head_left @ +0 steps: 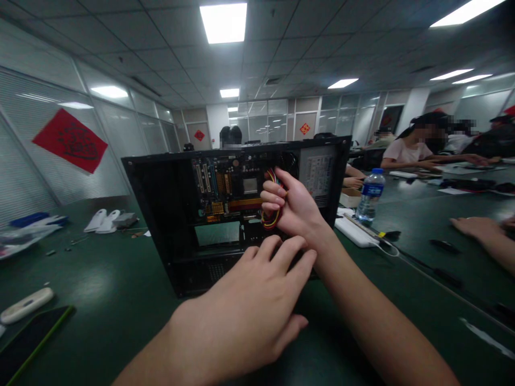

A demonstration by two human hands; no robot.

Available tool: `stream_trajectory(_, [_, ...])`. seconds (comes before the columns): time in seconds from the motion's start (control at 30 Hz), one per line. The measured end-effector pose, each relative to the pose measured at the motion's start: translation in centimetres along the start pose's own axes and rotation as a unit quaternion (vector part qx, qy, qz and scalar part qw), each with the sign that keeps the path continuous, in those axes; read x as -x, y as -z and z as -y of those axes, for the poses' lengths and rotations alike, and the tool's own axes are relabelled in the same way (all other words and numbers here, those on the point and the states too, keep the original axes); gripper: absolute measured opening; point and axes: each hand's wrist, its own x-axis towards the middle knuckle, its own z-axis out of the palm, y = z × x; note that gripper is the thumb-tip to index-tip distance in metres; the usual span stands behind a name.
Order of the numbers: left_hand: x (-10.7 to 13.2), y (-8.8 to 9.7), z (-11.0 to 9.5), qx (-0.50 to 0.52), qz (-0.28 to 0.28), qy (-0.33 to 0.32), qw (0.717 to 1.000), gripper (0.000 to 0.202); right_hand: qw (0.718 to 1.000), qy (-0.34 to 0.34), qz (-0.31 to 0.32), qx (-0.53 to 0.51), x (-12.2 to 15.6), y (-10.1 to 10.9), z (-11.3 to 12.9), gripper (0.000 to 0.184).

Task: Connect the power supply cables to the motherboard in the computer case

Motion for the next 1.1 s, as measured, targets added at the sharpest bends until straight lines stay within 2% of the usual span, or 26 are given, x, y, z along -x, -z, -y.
stream_trajectory(0.2, [-0.8, -0.5, -0.9, 0.019, 0.042, -0.044, 0.998, 0.061, 0.999, -0.022, 0.003, -0.026, -0.2, -0.2, -0.6, 0.037])
stream_trajectory(0.33, [-0.4, -0.2, 0.0, 0.007, 0.022, -0.022, 0.999, 0.067, 1.000, -0.021, 0.013, -0.009, -0.2, -0.1, -0.4, 0.036])
stream_trajectory(0.43, [0.0, 0.9, 1.4, -0.011, -0.026, 0.010, 1.000, 0.066, 1.000, -0.011, 0.000, 0.005, -0.2, -0.1, 0.0, 0.036])
stream_trajectory(0.5, [0.0, 1.7, 2.4, -0.013, -0.075, 0.050, 0.996, 0.054, 1.000, -0.002, -0.014, 0.010, -0.1, -0.3, 0.1, 0.035])
stream_trajectory(0.63, [-0.7, 2.7, 3.6, -0.003, -0.198, 0.157, 0.967, 0.033, 0.999, 0.029, -0.035, -0.003, 0.1, -1.1, -0.4, 0.027])
stream_trajectory(0.7, [-1.2, 2.5, 3.6, -0.013, -0.220, 0.190, 0.957, 0.031, 0.998, 0.033, -0.049, -0.009, 0.3, -1.4, -0.8, 0.022])
stream_trajectory(0.87, [-2.3, 1.4, 3.4, -0.046, -0.189, 0.237, 0.952, 0.021, 0.997, 0.047, -0.057, -0.005, 0.5, -1.3, -1.4, 0.014])
stream_trajectory(1.1, [-2.7, 0.9, 4.3, -0.011, -0.163, 0.242, 0.956, 0.021, 0.998, 0.055, -0.034, 0.019, 0.1, -0.7, -1.8, 0.012])
